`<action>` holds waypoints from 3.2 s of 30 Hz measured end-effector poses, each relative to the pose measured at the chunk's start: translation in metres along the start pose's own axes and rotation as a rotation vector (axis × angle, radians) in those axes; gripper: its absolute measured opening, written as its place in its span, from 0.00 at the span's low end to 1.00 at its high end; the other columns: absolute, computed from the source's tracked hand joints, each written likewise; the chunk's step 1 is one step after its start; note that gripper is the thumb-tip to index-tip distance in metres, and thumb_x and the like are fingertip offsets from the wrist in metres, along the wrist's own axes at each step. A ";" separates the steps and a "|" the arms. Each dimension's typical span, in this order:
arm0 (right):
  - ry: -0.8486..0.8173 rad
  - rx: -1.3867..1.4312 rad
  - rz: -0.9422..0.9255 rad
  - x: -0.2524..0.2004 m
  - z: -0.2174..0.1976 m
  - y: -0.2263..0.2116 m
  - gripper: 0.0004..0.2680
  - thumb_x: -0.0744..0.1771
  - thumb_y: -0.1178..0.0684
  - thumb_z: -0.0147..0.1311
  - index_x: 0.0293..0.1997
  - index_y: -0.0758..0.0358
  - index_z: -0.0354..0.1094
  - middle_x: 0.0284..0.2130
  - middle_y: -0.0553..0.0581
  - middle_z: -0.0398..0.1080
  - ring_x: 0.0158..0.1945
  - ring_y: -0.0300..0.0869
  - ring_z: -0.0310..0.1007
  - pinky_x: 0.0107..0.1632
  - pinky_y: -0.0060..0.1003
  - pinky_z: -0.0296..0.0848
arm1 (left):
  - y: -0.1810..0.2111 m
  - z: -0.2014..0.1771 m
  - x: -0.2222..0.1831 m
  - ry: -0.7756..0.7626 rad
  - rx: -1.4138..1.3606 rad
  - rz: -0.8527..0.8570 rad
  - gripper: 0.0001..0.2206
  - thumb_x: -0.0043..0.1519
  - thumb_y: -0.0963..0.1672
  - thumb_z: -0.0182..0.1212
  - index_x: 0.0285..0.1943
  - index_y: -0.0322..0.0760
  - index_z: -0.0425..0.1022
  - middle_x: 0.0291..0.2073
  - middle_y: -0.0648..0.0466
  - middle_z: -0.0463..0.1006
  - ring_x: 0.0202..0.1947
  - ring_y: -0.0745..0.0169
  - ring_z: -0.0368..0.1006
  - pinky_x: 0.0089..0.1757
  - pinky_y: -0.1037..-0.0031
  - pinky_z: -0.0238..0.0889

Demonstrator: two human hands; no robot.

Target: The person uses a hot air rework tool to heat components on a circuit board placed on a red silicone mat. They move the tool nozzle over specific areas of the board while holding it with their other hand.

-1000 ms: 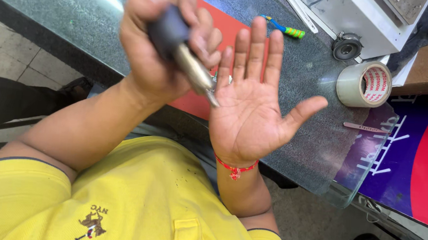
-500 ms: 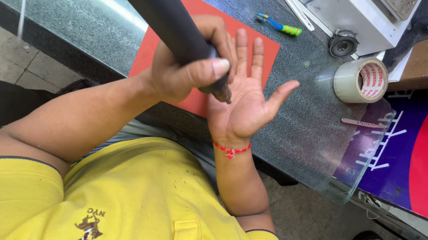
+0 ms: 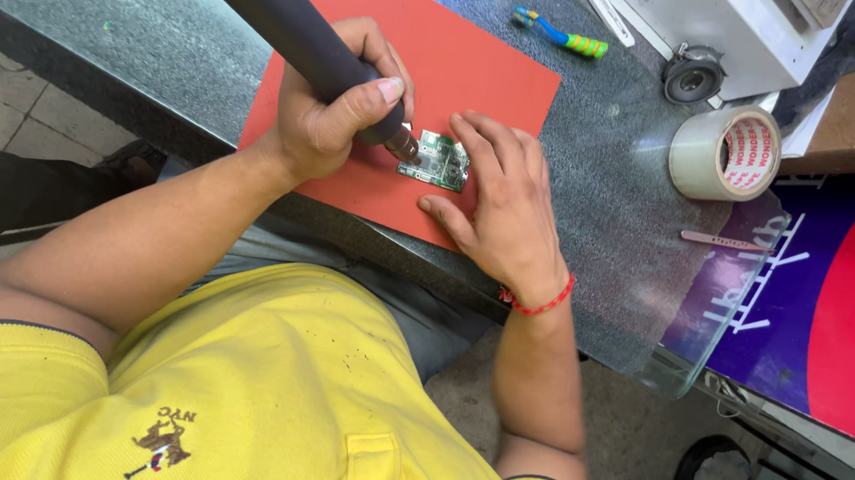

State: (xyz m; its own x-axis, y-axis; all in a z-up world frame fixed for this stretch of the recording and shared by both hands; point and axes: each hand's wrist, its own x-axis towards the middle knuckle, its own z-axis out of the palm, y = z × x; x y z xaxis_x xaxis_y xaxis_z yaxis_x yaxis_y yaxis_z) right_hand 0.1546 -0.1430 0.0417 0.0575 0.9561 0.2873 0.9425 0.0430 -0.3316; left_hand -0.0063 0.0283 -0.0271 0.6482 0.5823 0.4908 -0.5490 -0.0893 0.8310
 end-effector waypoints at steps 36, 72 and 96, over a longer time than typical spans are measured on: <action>-0.005 0.035 -0.086 0.046 0.009 0.068 0.19 0.63 0.48 0.72 0.57 0.62 0.74 0.46 0.57 0.67 0.53 0.51 0.63 0.59 0.45 0.66 | -0.015 -0.010 0.067 -0.067 0.046 0.051 0.09 0.74 0.43 0.61 0.45 0.33 0.68 0.30 0.55 0.77 0.28 0.71 0.77 0.32 0.80 0.71; -0.013 0.038 -0.066 0.044 0.003 0.059 0.19 0.62 0.50 0.72 0.57 0.62 0.74 0.47 0.58 0.67 0.53 0.51 0.64 0.59 0.45 0.67 | -0.013 -0.008 0.068 -0.275 0.025 0.182 0.08 0.74 0.42 0.57 0.44 0.29 0.70 0.36 0.49 0.78 0.37 0.64 0.74 0.40 0.75 0.69; -0.013 -0.180 -0.033 0.042 0.023 0.038 0.35 0.61 0.34 0.69 0.71 0.63 0.58 0.72 0.72 0.48 0.74 0.68 0.45 0.72 0.67 0.42 | -0.019 -0.007 0.067 -0.088 -0.247 0.078 0.10 0.69 0.46 0.57 0.46 0.32 0.67 0.37 0.45 0.77 0.41 0.64 0.72 0.48 0.72 0.67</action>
State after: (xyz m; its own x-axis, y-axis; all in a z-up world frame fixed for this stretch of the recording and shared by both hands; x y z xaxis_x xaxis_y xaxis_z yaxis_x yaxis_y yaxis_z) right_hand 0.1854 -0.0948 0.0209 0.0221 0.9588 0.2833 0.9876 0.0231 -0.1552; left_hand 0.0431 0.0748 -0.0118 0.6365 0.5076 0.5806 -0.7041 0.0753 0.7061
